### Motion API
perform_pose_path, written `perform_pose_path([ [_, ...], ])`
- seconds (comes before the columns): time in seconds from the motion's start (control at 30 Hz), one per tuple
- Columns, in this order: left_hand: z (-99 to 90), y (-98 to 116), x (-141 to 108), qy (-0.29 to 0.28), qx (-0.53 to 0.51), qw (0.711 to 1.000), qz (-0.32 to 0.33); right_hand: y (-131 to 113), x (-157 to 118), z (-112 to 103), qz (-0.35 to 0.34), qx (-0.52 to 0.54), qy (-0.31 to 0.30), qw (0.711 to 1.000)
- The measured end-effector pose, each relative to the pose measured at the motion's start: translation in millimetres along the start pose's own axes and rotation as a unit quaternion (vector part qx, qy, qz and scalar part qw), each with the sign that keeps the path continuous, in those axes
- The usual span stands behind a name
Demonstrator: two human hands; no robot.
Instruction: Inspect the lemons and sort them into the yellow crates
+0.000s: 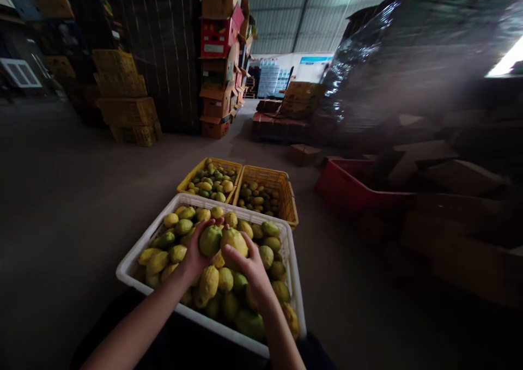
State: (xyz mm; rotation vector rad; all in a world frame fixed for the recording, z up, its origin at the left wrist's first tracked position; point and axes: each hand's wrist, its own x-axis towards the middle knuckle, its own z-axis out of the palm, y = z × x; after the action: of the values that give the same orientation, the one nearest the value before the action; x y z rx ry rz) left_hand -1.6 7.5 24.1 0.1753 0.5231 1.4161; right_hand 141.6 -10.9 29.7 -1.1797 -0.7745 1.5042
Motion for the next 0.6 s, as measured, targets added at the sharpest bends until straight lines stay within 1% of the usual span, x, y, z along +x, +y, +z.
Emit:
perform_pose_path([
  [0.07,-0.9,2.9,-0.4,-0.031,0.021,0.999,0.009,5.1,-2.7,-1.5,-0.013,-0.016,-0.012,1.0],
  [0.17,2.3,9.2,-2.2,-0.096,0.057,0.994,0.024,9.3,-7.1,-1.5,-0.031,-0.036,-0.038,0.998],
  [0.27,7.2,14.0,-2.8,-0.131,0.09,0.987,0.032,6.6,-9.9,0.5,-0.039,-0.046,-0.057,0.997],
  [0.37,9.3,15.9,-1.2,-0.129,0.11,0.985,0.039,-1.0,-13.2,4.7,-0.043,-0.048,-0.082,0.995],
  [0.47,8.5,16.9,0.2,-0.103,0.125,0.986,0.046,-7.8,-17.8,10.5,-0.064,-0.05,-0.108,0.991],
  [0.53,7.3,18.1,-0.5,-0.089,0.141,0.985,0.042,-9.4,-19.7,13.8,-0.073,-0.053,-0.115,0.989],
  [0.6,5.8,20.0,-2.5,-0.094,0.149,0.984,0.037,-8.6,-19.8,15.2,-0.072,-0.059,-0.118,0.989],
])
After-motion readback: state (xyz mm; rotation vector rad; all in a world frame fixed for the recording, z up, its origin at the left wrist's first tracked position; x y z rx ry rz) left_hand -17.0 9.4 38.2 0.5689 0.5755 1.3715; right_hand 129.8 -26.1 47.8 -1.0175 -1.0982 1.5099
